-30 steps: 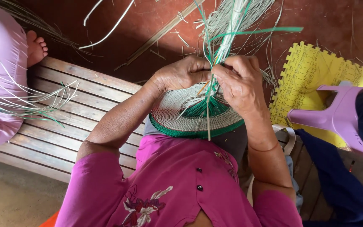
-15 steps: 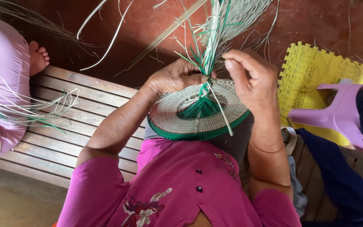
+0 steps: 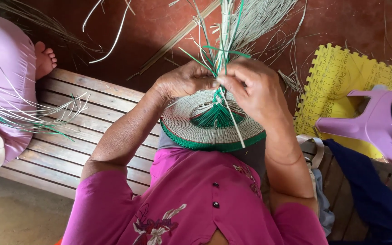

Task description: Weaving a decorative border onto a circular fan using green and natural fibers

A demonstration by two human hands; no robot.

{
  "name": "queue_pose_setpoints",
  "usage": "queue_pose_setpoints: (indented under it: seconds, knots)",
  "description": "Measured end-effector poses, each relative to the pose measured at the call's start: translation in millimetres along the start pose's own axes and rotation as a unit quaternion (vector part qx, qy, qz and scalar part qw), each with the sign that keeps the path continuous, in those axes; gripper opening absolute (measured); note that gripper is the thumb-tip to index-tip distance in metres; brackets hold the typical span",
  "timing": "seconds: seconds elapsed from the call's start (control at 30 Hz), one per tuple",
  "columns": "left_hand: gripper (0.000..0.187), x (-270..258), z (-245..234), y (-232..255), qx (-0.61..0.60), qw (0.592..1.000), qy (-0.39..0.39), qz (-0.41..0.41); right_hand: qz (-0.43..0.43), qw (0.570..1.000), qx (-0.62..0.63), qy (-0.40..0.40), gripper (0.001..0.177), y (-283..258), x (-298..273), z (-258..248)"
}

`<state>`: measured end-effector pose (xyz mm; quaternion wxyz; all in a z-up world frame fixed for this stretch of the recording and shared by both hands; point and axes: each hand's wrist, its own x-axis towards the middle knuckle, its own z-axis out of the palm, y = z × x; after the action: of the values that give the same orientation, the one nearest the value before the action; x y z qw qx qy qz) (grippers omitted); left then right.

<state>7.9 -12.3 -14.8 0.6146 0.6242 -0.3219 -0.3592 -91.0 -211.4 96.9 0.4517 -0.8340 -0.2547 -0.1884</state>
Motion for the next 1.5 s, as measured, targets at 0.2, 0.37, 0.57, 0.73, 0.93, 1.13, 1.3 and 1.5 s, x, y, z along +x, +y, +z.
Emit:
queue_pose_setpoints:
  seconds: [0.2,0.37,0.57,0.73,0.93,1.13,1.3,1.5]
  knots:
    - [0.012,-18.4,3.8,61.4,-0.025,0.999,-0.001,0.042,0.016,0.998,-0.02,-0.05,0.01,-22.1,-45.0,30.2]
    - [0.018,-19.2,10.4,70.0,-0.036,0.998,0.011,0.051,-0.072,0.968,-0.238,-0.044,0.02,-12.0,-63.2,62.0]
    - [0.009,-31.0,17.5,83.4,0.004,0.994,-0.005,0.109,0.043,0.979,-0.19,-0.059,0.028,-4.7,-59.5,-14.2]
    - [0.02,-37.5,27.2,82.0,-0.078,0.986,-0.03,0.146,0.131,0.963,-0.173,-0.158,0.027,-44.4,-75.9,-47.1]
    - [0.027,-31.7,48.3,39.9,-0.064,0.986,0.023,0.155,0.176,0.948,-0.188,-0.187,0.033,-66.4,-97.7,-36.2]
    - [0.03,-29.3,63.5,22.8,-0.019,0.983,0.032,0.181,0.178,0.952,-0.16,-0.191,0.037,-71.9,-110.7,-43.8]
    - [0.031,-25.8,71.6,28.3,0.069,0.983,-0.003,0.167,0.134,0.935,-0.134,-0.301,0.039,-88.2,-76.1,-85.2]
    - [0.031,-21.6,74.0,38.6,0.105,0.98,-0.046,0.164,0.161,0.963,-0.144,-0.161,0.031,-54.8,-56.8,-82.1]
